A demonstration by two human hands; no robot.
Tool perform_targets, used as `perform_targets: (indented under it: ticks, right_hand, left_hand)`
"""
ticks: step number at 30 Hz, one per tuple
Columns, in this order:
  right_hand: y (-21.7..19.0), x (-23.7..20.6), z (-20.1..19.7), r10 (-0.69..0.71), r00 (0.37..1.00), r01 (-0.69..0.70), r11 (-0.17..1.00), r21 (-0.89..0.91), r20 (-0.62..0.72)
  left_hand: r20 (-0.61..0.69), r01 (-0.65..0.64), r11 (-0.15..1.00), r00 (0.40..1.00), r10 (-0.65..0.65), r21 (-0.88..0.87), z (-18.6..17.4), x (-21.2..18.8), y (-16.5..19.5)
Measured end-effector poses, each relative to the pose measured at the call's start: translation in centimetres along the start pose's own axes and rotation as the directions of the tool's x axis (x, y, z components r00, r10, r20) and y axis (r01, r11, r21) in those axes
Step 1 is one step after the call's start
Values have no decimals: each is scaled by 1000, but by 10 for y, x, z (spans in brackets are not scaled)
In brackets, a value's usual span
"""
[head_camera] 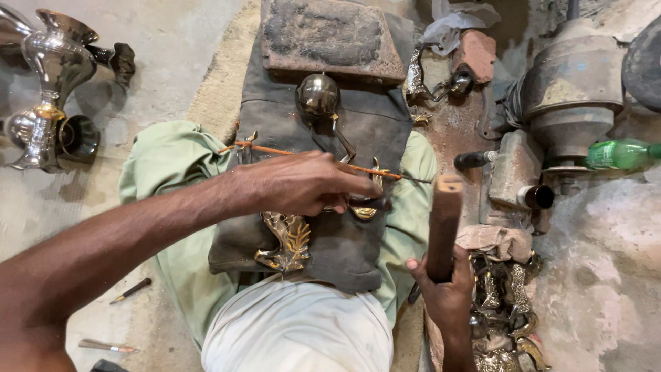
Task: The person sits on the floor holding a brass ornamental piece against a cushion and uses a chisel and wooden mallet to hammer decorative patterns into the metal, repositioning the chisel along the piece between strikes.
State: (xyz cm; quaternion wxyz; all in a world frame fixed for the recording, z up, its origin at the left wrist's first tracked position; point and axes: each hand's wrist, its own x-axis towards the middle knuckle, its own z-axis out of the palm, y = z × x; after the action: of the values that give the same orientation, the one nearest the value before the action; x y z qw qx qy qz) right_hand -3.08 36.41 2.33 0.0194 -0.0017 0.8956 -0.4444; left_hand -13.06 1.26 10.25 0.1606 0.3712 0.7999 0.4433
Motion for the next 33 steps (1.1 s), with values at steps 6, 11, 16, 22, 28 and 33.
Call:
perform_targets:
  ticks: [6,11,16,22,28,33]
  right_hand:
    - [-3,-7,-3,-146,988,143,988,-56,-41]
    - [3,-8,-14,-293,955,292,917,-273,39]
    - [6,-5,-16,-152,985,130,968,-215,-85]
    - [2,-7,-16,-320,946,311,941,-133,-51]
    - [2,-8,-15,-243,965,235,968,-89,-97]
    - [8,-9,-18,-256,966,239,931,-277,-28]
  left_hand:
    - [-12,-122,992,992,123,32,0,1,-1]
    - [76,6,998,997,-10,56,-1,0,0]
    - [-2,-77,996,997,78,52,0,1,2]
    - [65,6,999,998,-10,52,0,4,0]
    - [13,-84,996,996,84,35,0,2,-2]
    - [53,-30,998,998,27,51,0,3,-2]
